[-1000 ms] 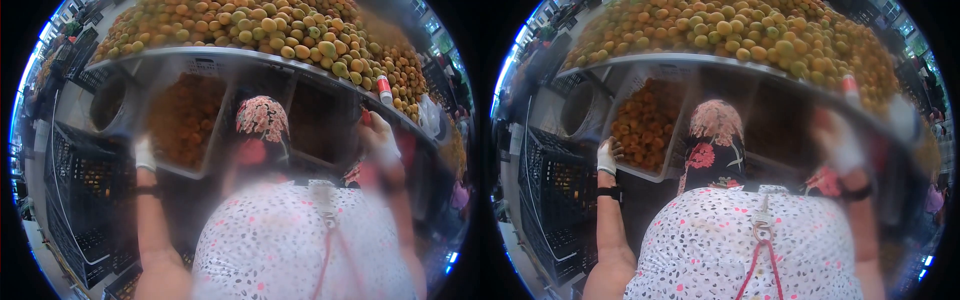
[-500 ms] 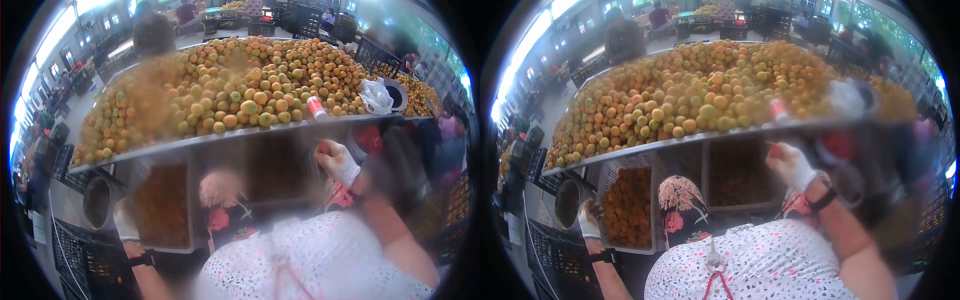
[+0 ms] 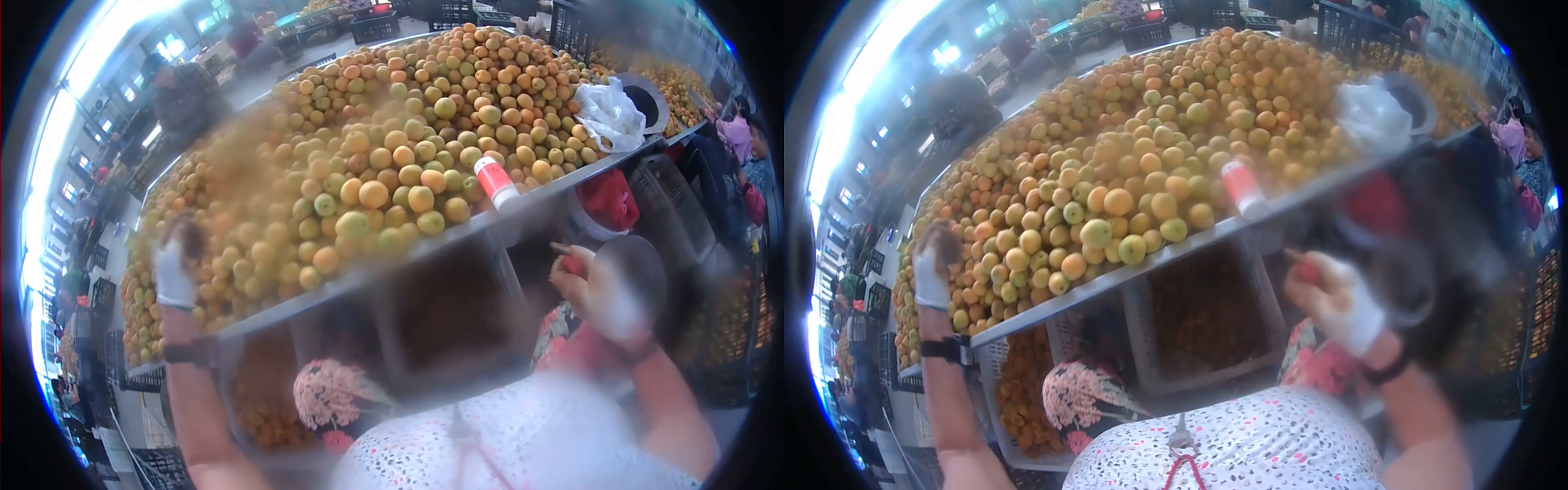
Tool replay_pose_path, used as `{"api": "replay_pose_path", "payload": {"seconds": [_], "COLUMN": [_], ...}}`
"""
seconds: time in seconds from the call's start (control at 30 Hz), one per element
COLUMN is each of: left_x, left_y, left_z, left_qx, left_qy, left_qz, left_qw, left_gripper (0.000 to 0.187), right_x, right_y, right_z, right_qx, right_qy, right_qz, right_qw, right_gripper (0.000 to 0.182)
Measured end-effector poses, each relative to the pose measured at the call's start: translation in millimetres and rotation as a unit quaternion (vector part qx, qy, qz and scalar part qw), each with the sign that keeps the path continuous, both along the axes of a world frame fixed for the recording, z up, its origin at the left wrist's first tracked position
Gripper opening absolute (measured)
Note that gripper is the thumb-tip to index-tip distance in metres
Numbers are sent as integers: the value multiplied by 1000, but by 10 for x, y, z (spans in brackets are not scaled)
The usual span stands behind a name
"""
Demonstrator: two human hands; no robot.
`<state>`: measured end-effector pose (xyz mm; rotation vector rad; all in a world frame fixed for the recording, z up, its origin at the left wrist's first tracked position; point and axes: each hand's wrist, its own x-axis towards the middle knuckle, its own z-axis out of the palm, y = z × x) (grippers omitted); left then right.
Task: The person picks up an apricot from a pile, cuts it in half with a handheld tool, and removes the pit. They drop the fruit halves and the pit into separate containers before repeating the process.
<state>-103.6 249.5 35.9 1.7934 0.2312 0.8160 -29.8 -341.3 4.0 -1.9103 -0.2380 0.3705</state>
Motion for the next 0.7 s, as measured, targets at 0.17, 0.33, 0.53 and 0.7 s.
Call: {"api": "replay_pose_path", "payload": {"seconds": [0.17,0.33,0.53,0.7], "left_x": [1152,1957,2456,2974], "left_y": [-142,-857,-699,-1499], "left_z": [250,-200,-791,-674], "left_qx": [101,109,266,493], "left_qy": [77,204,154,430], "left_qz": [34,-76,-80,39], "left_qw": [991,970,948,755], "left_gripper": [28,41,59,62], "right_x": [457,777,1037,1106], "right_y": [-15,209,280,392], "right_z": [-172,-187,-285,-266], "right_qx": [13,-38,26,3], "right_qy": [6,-42,-31,-20], "right_qz": [-58,-30,-41,-4], "right_qw": [998,998,998,1000], "right_gripper": [9,8,5,11]}}
